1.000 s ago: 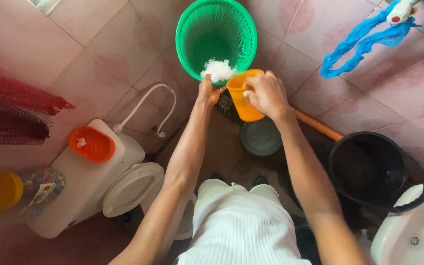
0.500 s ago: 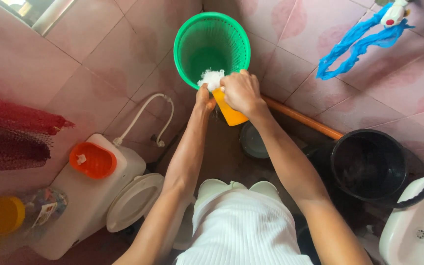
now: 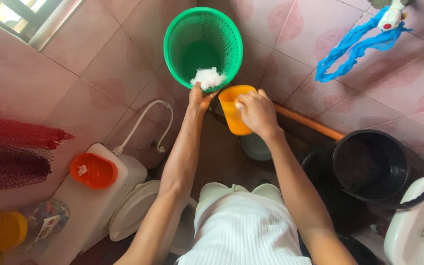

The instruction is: The person scrubs the inside and outside of a green basket with a soapy sponge before rinsing it with water from a cup.

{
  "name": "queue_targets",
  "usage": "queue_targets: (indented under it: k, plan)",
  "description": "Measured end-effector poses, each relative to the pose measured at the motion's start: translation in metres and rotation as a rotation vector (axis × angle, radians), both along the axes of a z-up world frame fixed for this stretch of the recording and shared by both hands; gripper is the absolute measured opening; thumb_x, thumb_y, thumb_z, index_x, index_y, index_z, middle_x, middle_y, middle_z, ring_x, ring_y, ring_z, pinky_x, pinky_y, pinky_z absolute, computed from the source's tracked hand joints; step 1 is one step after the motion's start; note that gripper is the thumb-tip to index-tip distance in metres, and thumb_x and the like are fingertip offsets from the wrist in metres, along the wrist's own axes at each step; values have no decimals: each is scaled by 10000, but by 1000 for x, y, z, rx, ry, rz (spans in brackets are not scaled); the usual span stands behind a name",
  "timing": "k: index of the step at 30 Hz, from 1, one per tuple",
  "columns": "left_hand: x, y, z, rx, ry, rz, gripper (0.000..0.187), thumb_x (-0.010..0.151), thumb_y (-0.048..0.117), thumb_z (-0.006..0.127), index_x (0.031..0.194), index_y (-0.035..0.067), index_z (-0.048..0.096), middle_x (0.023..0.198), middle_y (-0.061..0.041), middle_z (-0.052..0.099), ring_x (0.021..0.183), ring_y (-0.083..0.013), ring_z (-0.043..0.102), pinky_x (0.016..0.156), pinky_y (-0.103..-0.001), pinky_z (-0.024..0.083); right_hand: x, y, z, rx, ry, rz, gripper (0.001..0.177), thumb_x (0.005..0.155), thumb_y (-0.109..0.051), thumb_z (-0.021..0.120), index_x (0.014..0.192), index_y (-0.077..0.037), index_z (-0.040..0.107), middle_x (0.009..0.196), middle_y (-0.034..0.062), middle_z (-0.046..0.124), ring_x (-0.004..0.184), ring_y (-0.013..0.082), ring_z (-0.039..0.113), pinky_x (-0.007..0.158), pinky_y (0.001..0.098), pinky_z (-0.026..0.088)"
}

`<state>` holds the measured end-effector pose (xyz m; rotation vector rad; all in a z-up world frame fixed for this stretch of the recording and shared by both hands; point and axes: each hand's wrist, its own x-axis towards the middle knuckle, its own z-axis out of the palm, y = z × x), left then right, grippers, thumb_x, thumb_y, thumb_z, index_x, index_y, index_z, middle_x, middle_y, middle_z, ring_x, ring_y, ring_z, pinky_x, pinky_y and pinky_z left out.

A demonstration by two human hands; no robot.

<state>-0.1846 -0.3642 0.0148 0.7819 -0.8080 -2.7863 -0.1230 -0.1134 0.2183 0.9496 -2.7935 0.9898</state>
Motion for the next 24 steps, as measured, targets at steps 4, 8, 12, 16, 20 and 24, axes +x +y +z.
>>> queue_targets:
  k: [4, 8, 12, 16, 20, 24]
  plan:
    - [8, -2, -14, -66, -12, -17, 492, 1042, 217, 323, 1477, -7, 372, 1440, -247, 511, 1256, -433, 582, 986, -648, 544, 11, 28, -15, 115, -117, 72, 143, 889, -191, 667, 923, -89, 761, 947, 135, 731, 912, 389, 629, 857, 484, 496]
    - [17, 2, -21, -126, -50, -33, 494, 1001, 172, 366, 1474, 28, 358, 1434, -230, 504, 1240, -435, 582, 962, -646, 540, 10, 23, -29, 281, -277, 133, 149, 863, -226, 665, 916, -124, 762, 930, 120, 730, 947, 366, 639, 847, 506, 493]
    - [22, 11, -25, -118, -49, -48, 512, 984, 146, 392, 1480, 19, 367, 1435, -232, 513, 1247, -422, 583, 962, -634, 549, -18, -16, -13, 169, 65, 30, 122, 894, -165, 630, 870, -112, 738, 929, 135, 714, 956, 369, 622, 836, 518, 482]
    - [17, 13, -29, -79, -75, -57, 505, 1001, 158, 388, 1482, 6, 365, 1440, -230, 511, 1252, -422, 584, 964, -635, 546, -55, -41, 34, 8, 221, -45, 111, 945, -176, 660, 915, -90, 722, 929, 141, 697, 950, 378, 616, 819, 517, 473]
    - [23, 20, -7, -109, -26, -61, 496, 1002, 130, 376, 1483, 13, 346, 1449, -225, 495, 1270, -427, 572, 994, -646, 542, -68, -42, 50, -77, 179, -41, 77, 921, -168, 695, 899, -101, 726, 927, 124, 697, 950, 370, 618, 826, 487, 491]
    - [28, 26, 23, -169, -18, -48, 495, 991, 111, 376, 1479, 37, 331, 1458, -223, 475, 1288, -419, 553, 1000, -650, 528, -66, -31, 35, -150, 177, -58, 72, 919, -150, 691, 895, -88, 718, 947, 119, 695, 906, 374, 602, 804, 486, 487]
